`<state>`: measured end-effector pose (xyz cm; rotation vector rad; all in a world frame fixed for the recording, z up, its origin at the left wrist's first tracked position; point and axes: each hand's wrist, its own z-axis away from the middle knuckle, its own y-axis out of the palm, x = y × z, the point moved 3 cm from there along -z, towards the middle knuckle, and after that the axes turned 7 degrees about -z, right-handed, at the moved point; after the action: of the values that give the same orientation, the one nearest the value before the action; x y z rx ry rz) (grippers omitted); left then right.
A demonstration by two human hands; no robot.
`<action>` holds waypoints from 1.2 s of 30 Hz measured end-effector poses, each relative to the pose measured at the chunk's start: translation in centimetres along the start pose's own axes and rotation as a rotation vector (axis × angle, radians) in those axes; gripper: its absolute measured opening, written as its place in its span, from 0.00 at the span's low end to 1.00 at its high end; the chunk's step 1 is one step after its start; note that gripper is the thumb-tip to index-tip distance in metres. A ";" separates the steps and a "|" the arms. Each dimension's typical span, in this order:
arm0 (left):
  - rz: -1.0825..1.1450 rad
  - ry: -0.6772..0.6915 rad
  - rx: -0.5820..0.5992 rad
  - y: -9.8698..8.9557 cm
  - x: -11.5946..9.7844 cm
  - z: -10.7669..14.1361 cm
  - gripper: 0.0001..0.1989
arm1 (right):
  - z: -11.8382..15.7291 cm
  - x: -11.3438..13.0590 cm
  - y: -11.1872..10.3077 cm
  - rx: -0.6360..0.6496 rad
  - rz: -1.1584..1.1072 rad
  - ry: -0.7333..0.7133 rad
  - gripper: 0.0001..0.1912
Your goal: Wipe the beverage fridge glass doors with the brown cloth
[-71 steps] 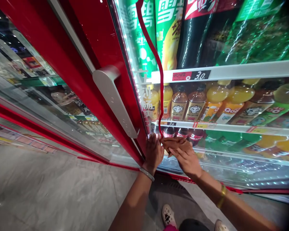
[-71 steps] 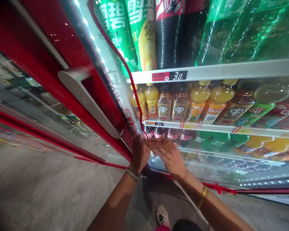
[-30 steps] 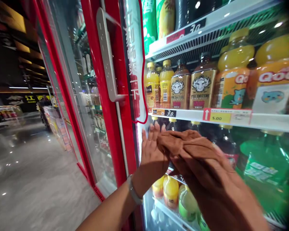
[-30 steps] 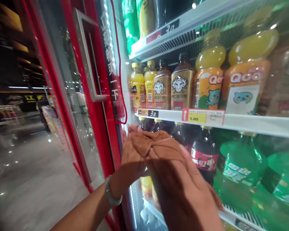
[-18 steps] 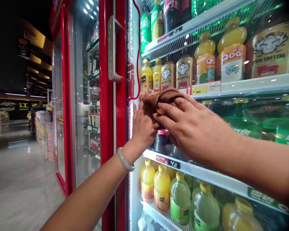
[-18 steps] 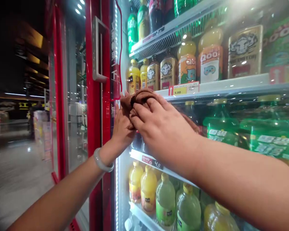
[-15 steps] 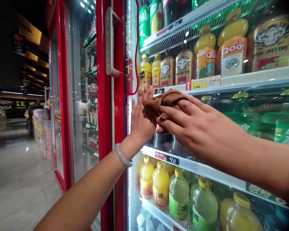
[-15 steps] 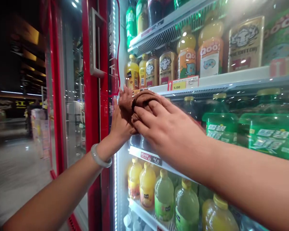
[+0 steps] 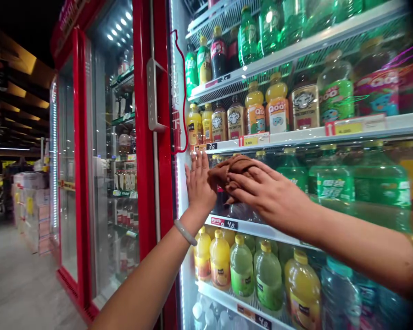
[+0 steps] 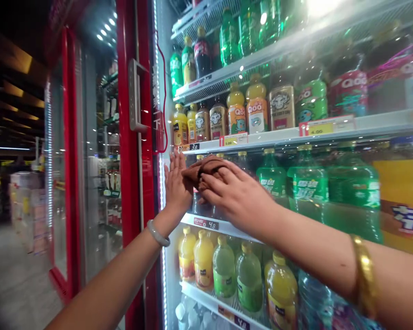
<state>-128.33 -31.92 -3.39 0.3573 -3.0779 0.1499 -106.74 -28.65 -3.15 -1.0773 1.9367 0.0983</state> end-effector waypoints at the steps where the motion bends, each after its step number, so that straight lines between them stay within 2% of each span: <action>1: 0.001 -0.001 -0.002 0.1 -0.9 0.1 0.32 | 0.6 -0.8 -0.8 -0.002 0.013 0.018 0.21; 4: 0.012 -0.037 -0.004 0.4 -3.4 -0.2 0.32 | 0.6 -2.8 -2.2 -0.044 0.062 0.179 0.21; 7: 0.024 -0.099 -0.025 0.6 -4.7 -0.4 0.34 | -0.2 -2.3 -1.7 -0.111 0.081 0.307 0.21; 8: 0.028 -0.096 -0.025 0.6 -4.9 -0.4 0.36 | -0.1 -1.8 -1.5 -0.109 0.069 0.290 0.20; 10: 0.032 -0.045 -0.001 0.4 -5.0 -0.2 0.38 | 0.9 -0.7 -1.4 -0.057 0.018 0.169 0.20; 13: 0.039 0.048 0.046 -0.2 -5.9 -0.3 0.35 | 3.7 -1.0 -3.0 0.023 -0.032 0.026 0.22; 16: 0.059 0.123 0.077 -0.7 -8.8 -1.2 0.31 | 5.3 -3.1 -4.6 -0.013 0.050 0.130 0.20; 20: 0.105 0.136 0.055 -0.5 -13.2 -2.6 0.28 | 5.9 -4.1 -4.8 -0.156 0.152 0.364 0.21; 22: 0.132 0.124 0.038 -0.2 -14.3 -2.9 0.31 | 6.9 -4.0 -4.9 -0.151 0.136 0.352 0.21; 24: 0.146 0.134 0.030 0.0 -14.7 -2.8 0.34 | 8.3 -4.0 -5.8 -0.083 0.105 0.223 0.21; 26: 0.147 0.128 0.014 0.2 -14.7 -2.7 0.33 | 9.4 -4.7 -7.0 -0.026 0.101 0.115 0.19; 27: 0.146 0.115 0.002 0.2 -14.7 -2.7 0.32 | 9.6 -5.2 -7.5 -0.027 0.116 0.115 0.18; 29: 0.146 0.095 -0.010 0.3 -14.7 -2.7 0.31 | 9.1 -6.0 -7.7 -0.107 0.168 0.226 0.18; 32: 0.143 0.094 -0.003 0.3 -14.7 -2.7 0.31 | 7.5 -5.5 -6.2 -0.252 0.208 0.437 0.18; 34: 0.133 0.108 0.000 0.3 -14.6 -2.6 0.32 | 7.2 -4.1 -4.9 -0.246 0.189 0.437 0.19; 36: 0.118 0.122 -0.004 0.3 -14.5 -2.6 0.34 | 7.9 -2.9 -4.5 -0.163 0.154 0.307 0.20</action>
<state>-114.23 -28.09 -1.57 0.1594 -2.9775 0.1631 -97.60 -26.03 -4.30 -1.0974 2.3211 0.1879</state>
